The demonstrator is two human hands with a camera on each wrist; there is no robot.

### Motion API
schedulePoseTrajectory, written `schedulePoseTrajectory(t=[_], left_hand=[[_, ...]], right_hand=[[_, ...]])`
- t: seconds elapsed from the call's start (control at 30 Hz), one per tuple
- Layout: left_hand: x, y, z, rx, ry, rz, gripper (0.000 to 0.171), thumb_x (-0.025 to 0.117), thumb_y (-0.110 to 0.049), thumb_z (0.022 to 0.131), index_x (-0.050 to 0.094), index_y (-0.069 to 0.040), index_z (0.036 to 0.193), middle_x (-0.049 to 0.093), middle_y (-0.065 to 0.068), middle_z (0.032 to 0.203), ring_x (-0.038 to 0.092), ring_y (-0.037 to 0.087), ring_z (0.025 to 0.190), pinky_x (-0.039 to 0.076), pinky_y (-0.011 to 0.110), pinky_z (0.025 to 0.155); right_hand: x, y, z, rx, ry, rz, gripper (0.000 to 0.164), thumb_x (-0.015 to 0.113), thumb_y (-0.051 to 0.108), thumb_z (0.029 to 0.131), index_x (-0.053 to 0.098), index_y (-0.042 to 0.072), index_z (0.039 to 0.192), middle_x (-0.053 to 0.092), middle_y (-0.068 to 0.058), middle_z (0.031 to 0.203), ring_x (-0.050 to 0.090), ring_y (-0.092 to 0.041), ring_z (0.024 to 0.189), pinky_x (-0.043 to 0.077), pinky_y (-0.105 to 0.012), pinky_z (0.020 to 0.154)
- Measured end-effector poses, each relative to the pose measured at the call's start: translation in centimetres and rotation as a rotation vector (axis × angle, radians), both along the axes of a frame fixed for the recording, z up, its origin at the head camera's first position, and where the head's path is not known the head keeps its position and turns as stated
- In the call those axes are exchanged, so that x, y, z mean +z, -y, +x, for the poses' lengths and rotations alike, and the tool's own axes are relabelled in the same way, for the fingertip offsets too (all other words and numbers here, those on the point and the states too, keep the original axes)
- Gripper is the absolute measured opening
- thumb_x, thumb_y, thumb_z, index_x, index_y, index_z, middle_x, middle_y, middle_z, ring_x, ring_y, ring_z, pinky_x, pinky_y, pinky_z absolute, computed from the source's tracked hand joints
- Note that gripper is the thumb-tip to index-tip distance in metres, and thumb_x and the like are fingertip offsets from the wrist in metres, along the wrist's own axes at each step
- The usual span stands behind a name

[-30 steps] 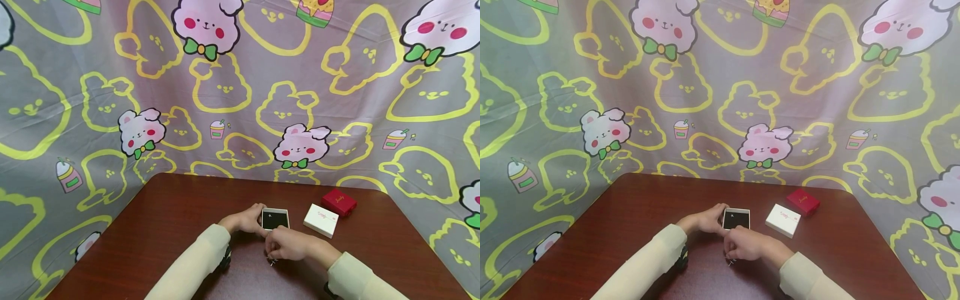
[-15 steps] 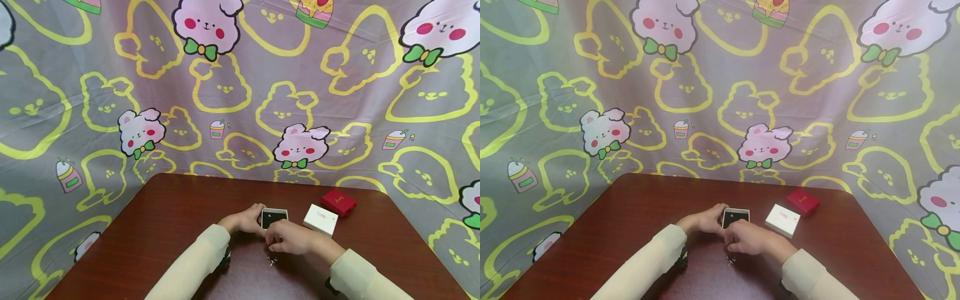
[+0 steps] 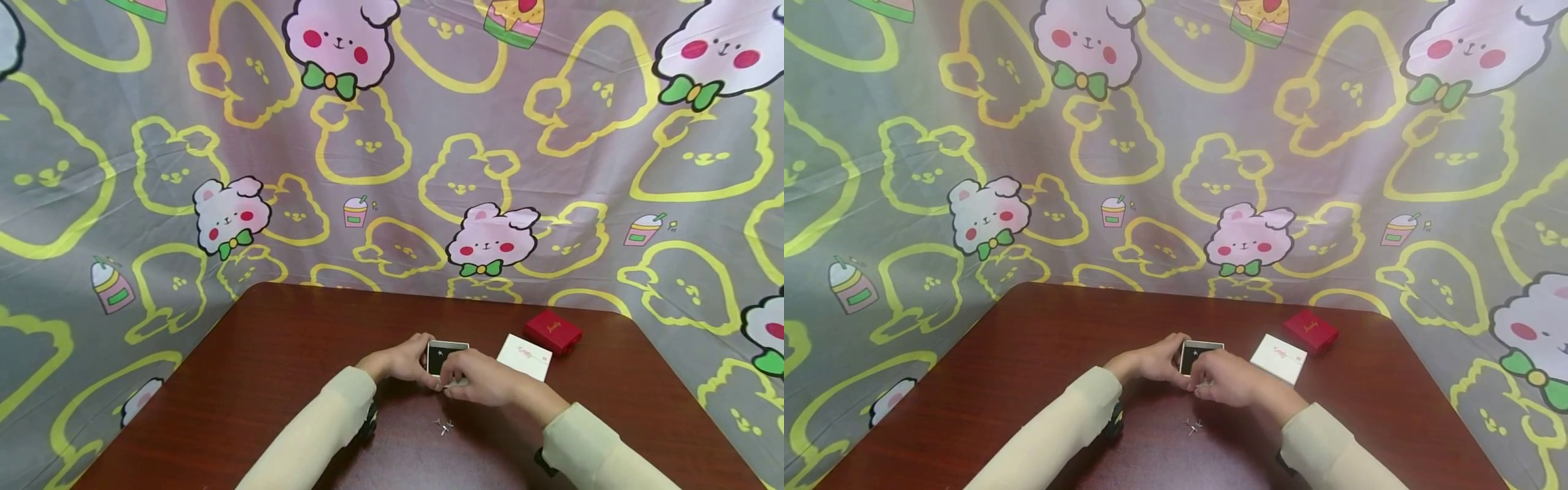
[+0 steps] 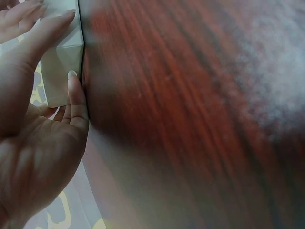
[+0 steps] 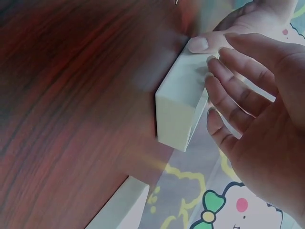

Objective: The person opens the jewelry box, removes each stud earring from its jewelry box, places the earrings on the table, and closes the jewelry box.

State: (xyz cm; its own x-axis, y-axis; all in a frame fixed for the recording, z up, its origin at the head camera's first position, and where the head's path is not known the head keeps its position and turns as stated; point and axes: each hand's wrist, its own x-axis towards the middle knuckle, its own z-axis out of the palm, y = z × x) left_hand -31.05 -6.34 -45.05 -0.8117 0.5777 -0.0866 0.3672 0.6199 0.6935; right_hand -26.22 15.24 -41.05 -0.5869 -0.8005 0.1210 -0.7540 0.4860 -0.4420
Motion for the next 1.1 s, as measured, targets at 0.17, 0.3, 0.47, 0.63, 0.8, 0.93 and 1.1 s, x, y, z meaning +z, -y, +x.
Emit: schedulePoseTrajectory(t=[0.17, 0.3, 0.47, 0.63, 0.8, 0.93, 1.1], left_hand=[[0.0, 0.0, 0.0, -0.006, 0.001, 0.002, 0.07, 0.092, -0.023, 0.076, 0.048, -0.008, 0.128, 0.046, 0.005, 0.113, 0.046, 0.013, 0.097, 0.042, 0.026, 0.084], [0.2, 0.1, 0.1, -0.001, 0.022, 0.007, 0.07, 0.092, -0.022, 0.076, 0.047, -0.008, 0.129, 0.045, 0.004, 0.113, 0.047, 0.014, 0.097, 0.043, 0.027, 0.084], [0.2, 0.1, 0.1, 0.006, 0.018, -0.001, 0.073, 0.092, -0.024, 0.076, 0.047, -0.008, 0.131, 0.045, 0.003, 0.115, 0.047, 0.013, 0.097, 0.042, 0.026, 0.085], [0.1, -0.1, 0.2, 0.008, 0.02, 0.016, 0.073, 0.092, -0.022, 0.076, 0.047, -0.005, 0.13, 0.046, 0.007, 0.116, 0.047, 0.013, 0.097, 0.042, 0.026, 0.084], [0.2, -0.1, 0.3, 0.016, 0.032, 0.016, 0.073, 0.092, -0.023, 0.076, 0.047, -0.005, 0.131, 0.046, 0.007, 0.116, 0.048, 0.013, 0.098, 0.042, 0.026, 0.085], [0.2, -0.1, 0.1, 0.018, 0.039, -0.002, 0.074, 0.092, -0.026, 0.077, 0.046, -0.009, 0.133, 0.045, 0.004, 0.115, 0.048, 0.012, 0.098, 0.042, 0.027, 0.085], [0.1, 0.0, 0.1, 0.017, 0.033, 0.004, 0.073, 0.092, -0.025, 0.076, 0.047, -0.01, 0.131, 0.045, 0.002, 0.114, 0.048, 0.012, 0.098, 0.042, 0.026, 0.086]], right_hand=[[0.3, -0.2, -0.3, -0.028, -0.007, 0.011, 0.006, 0.075, 0.011, 0.091, 0.073, 0.015, 0.096, 0.067, 0.008, 0.091, 0.062, -0.013, 0.083, 0.051, -0.029, 0.075], [0.3, -0.3, -0.6, -0.046, -0.015, 0.023, 0.005, 0.075, 0.012, 0.091, 0.073, 0.016, 0.094, 0.065, 0.01, 0.09, 0.062, -0.013, 0.082, 0.051, -0.028, 0.073], [0.2, -0.5, -1.2, -0.054, -0.047, 0.024, 0.007, 0.076, 0.009, 0.089, 0.072, 0.011, 0.094, 0.065, 0.005, 0.088, 0.063, -0.016, 0.08, 0.051, -0.027, 0.071], [0.4, -0.5, -2.0, -0.079, -0.053, 0.039, 0.016, 0.075, 0.005, 0.089, 0.071, 0.002, 0.104, 0.065, -0.004, 0.093, 0.062, -0.019, 0.083, 0.052, -0.031, 0.073], [0.4, -0.4, -2.9, -0.082, -0.083, 0.043, 0.022, 0.074, 0.003, 0.088, 0.069, 0.0, 0.109, 0.065, -0.007, 0.094, 0.062, -0.021, 0.085, 0.052, -0.035, 0.075], [0.2, -0.2, -3.5, -0.08, -0.12, 0.036, 0.025, 0.073, 0.002, 0.087, 0.069, -0.002, 0.111, 0.066, -0.008, 0.096, 0.064, -0.023, 0.086, 0.054, -0.037, 0.077], [-0.3, 0.2, -3.9, -0.101, -0.137, 0.044, 0.027, 0.074, 0.001, 0.086, 0.069, -0.003, 0.112, 0.067, -0.01, 0.1, 0.066, -0.025, 0.089, 0.055, -0.04, 0.079]])
